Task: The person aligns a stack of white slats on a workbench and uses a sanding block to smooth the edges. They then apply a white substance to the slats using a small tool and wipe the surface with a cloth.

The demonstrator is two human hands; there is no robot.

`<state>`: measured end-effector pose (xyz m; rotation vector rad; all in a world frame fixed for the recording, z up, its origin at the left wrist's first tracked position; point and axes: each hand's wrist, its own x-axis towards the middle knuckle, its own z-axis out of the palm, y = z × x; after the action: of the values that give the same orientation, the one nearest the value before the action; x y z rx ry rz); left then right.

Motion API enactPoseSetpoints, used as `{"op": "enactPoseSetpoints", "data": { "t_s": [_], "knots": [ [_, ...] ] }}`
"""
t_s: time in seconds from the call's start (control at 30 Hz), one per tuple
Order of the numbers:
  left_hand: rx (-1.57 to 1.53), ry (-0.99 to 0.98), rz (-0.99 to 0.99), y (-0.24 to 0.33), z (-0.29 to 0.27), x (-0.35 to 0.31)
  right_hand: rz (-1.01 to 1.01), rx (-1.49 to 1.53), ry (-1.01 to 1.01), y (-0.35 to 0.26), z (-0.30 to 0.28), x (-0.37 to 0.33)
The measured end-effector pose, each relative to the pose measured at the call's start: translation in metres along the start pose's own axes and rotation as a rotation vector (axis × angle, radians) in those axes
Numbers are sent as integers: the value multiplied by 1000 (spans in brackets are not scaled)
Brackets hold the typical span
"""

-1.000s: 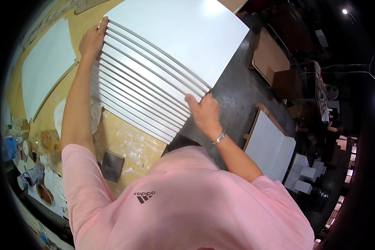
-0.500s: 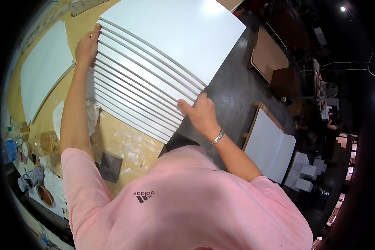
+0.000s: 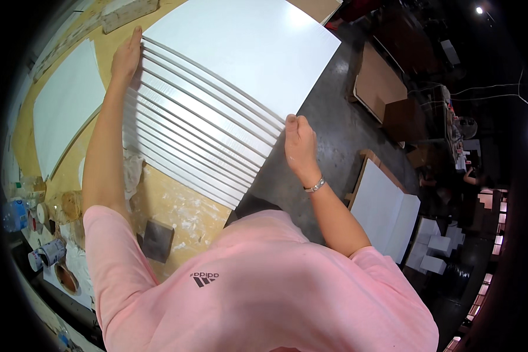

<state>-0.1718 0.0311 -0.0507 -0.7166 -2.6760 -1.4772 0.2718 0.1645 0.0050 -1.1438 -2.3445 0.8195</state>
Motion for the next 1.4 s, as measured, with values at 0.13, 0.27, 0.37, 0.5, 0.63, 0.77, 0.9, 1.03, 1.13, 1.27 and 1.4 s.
{"op": "enactPoseSetpoints", "data": {
  "t_s": [0.13,0.27,0.37,0.5,0.63,0.77,0.9,1.03,1.13,1.27,1.4],
  "knots": [
    [206,-94,8,23,8,7,-9,-116,36,0,9,7],
    [267,-120,-50,28,8,10,-55,-78,65,5,14,12],
    [280,-145,-92,32,8,11,-41,-43,62,13,17,15],
    [237,-108,-48,17,12,13,-1,-80,-20,13,8,15],
    [152,-92,24,-7,1,4,-44,-142,-116,8,2,-1],
    [-7,-213,-221,-16,-15,-15,-26,-171,-183,5,9,-19],
    [-61,-122,-78,-22,-12,-37,-38,-124,-145,10,16,-22],
    [-14,-34,-48,-11,-9,-46,-51,-45,-117,21,24,-20],
    [44,-50,-33,-12,-7,-43,-12,49,-118,30,28,-20],
    [15,-65,4,-24,-10,-41,67,79,-193,24,24,-24],
    [-16,-139,-122,-43,-20,-54,31,-61,-329,11,21,-48]
  ]
}}
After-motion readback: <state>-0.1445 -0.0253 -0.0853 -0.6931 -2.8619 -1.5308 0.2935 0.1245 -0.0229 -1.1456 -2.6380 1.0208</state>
